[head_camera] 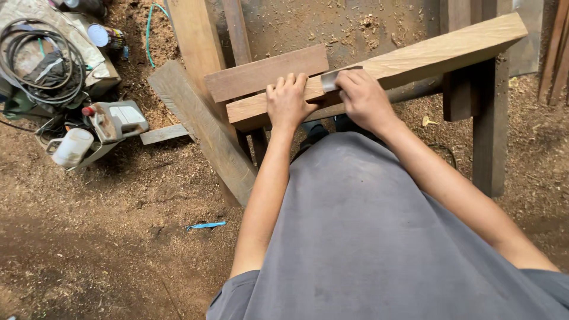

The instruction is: The person sands a piece of wood with a sanding block.

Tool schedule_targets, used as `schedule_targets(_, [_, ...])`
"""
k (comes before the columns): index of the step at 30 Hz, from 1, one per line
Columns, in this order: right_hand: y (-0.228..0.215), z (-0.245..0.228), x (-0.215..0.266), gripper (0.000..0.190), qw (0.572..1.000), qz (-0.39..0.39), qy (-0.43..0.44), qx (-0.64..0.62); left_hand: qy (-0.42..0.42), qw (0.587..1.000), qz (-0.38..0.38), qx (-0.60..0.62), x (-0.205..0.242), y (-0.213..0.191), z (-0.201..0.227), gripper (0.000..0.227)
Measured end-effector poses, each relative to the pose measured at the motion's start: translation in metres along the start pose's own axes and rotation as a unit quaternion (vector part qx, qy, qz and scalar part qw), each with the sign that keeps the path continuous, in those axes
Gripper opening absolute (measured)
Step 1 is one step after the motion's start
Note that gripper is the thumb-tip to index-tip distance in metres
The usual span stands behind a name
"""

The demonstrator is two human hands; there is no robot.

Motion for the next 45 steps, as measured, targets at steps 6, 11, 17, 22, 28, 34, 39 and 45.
schedule_targets(6, [-0.056,0.067,0.036,0.006,0.983,0.022,0.159,0.085,-0.005,1.0,-0.011,-0.002,0.0,-0.002,0.001,0.069])
schedule_targets(11, [-0.025,0.047,0.02,0.009,0.986,0.038,0.149,0.06,0.001,1.0,0.0,-0.003,0.0,-0.003,0.002,0.069])
schedule_targets(17, [-0.005,0.011,-0.002,0.017,0.997,-0.05,0.048,-0.028,-0.002,1.0,-0.013,-0.003,0.0,0.001,0.0,0.071])
schedule_targets(22, [-0.068,0.066,0.029,0.014,0.989,-0.021,0.145,0.03,-0.006,1.0,-0.003,0.002,0.001,0.0,0.0,0.071])
schedule_targets(28, [-0.023,0.02,0.016,0.019,0.997,-0.032,0.058,-0.036,-0.009,1.0,-0.004,-0.004,0.009,-0.001,0.005,0.069])
schedule_targets(34, [-0.049,0.048,0.05,0.021,0.996,0.026,0.082,0.029,-0.006,1.0,0.026,0.004,0.025,-0.005,0.01,0.065])
schedule_targets(39, [-0.071,0.071,0.086,0.01,0.967,0.109,0.206,0.107,0.015,0.993,0.113,0.025,0.047,-0.007,0.017,0.068])
schedule_targets(45, [-0.006,0.0,0.058,0.018,0.997,0.038,0.07,0.006,0.008,0.999,0.052,0.007,0.042,0.002,0.01,0.061])
Point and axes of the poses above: each hand's wrist, its own x-axis away from the middle knuckle, its own y-axis out of the palm, z = x × y, the point moved 3 cm from there along -x, towards the middle knuckle, and after that the axes turned 5 degrees about -y, right-handed, at the moved point
